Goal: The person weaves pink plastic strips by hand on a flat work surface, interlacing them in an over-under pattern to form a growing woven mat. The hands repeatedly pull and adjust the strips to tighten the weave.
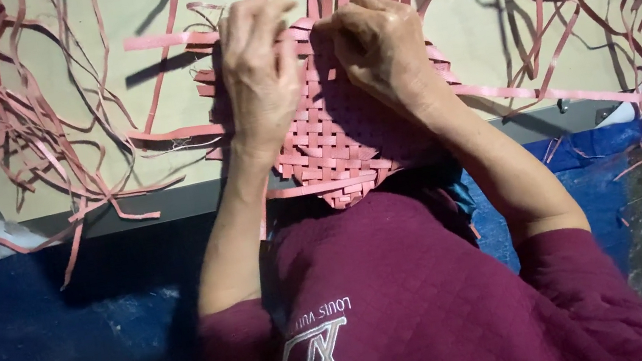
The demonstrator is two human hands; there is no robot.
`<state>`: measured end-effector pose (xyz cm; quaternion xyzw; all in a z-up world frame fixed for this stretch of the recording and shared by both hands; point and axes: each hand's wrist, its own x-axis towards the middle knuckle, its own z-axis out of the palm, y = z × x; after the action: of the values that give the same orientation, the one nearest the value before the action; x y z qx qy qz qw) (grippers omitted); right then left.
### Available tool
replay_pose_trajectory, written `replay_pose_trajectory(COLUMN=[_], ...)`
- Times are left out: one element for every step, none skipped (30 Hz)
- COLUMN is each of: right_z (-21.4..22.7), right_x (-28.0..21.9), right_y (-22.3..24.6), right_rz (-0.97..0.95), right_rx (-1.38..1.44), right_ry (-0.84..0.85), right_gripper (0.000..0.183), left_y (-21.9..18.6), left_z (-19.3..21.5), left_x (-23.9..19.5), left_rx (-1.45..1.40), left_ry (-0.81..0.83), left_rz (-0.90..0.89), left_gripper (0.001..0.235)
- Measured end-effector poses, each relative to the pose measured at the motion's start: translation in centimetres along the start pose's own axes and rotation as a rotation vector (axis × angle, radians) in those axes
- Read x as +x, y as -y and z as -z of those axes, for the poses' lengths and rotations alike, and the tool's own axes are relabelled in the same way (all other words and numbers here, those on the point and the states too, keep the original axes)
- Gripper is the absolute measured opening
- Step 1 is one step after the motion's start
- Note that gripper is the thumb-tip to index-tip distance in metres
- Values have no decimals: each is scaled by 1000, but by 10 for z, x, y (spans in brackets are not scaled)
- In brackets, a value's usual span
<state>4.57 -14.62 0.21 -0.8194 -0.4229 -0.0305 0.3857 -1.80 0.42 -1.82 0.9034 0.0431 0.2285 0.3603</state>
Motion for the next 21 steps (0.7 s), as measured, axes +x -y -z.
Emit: replay_pose_trajectory(right_z=[1, 2, 3, 11, 19, 27, 35, 42, 50, 47, 44, 42, 36, 29, 22, 20, 17, 15, 16, 19, 21], right_x=[1, 3, 4, 6, 8, 11, 10, 10, 10, 11, 11, 13, 13, 13, 13, 16, 19, 21, 24, 26, 28], right_y=[1, 2, 3, 5, 7, 9, 6, 3, 0, -1, -2, -3, -5, -6, -8, -8, -9, -9, -3, 3, 9], right_rz=[2, -6, -14, -16, -111, -202, -204, -303, -403, -403, -361, -317, -317, -235, -151, -148, -88, -29, -28, -48, -69], right_rx=[-2, 29, 61, 58, 357, 658, 656, 728, 798, 797, 639, 479, 478, 294, 111, 112, 57, 4, 4, 26, 48], right_ry=[0, -2, -3, -2, 89, 184, 185, 220, 255, 256, 225, 193, 192, 134, 78, 79, 65, 52, 54, 36, 17], right_gripper=[15, 17, 18, 18, 17, 28, 28, 44, 60, 60, 53, 48, 48, 47, 47, 47, 42, 36, 36, 20, 4], left_y=[-6, -11, -17, -16, -15, -14, -15, -15, -16, -16, -17, -18, -22, -25, -28, -28, -28, -29, -29, -30, -31], left_z=[0, 0, 0, -1, -2, -2, -3, -3, -3, -3, -4, -4, -2, 0, 3, 2, 2, 2, 3, 3, 3], left_x=[2, 4, 7, 7, 7, 7, 7, 8, 8, 8, 8, 10, 11, 12, 12, 13, 13, 12, 12, 12, 12], left_rx=[-1, 62, 125, 121, 110, 100, 97, 71, 46, 45, 58, 70, 68, 70, 72, 73, 67, 60, 60, 58, 55], left_ry=[-2, -20, -37, -37, -53, -70, -70, -86, -103, -104, -111, -118, -118, -123, -129, -131, -143, -152, -154, -151, -148], left_rz=[-1, -22, -42, -42, -12, 20, 22, 31, 39, 40, 58, 74, 72, 86, 99, 100, 95, 92, 94, 106, 118], left_gripper=[28, 20, 15, 15, 16, 17, 17, 18, 19, 19, 20, 22, 22, 22, 23, 23, 24, 24, 24, 24, 24])
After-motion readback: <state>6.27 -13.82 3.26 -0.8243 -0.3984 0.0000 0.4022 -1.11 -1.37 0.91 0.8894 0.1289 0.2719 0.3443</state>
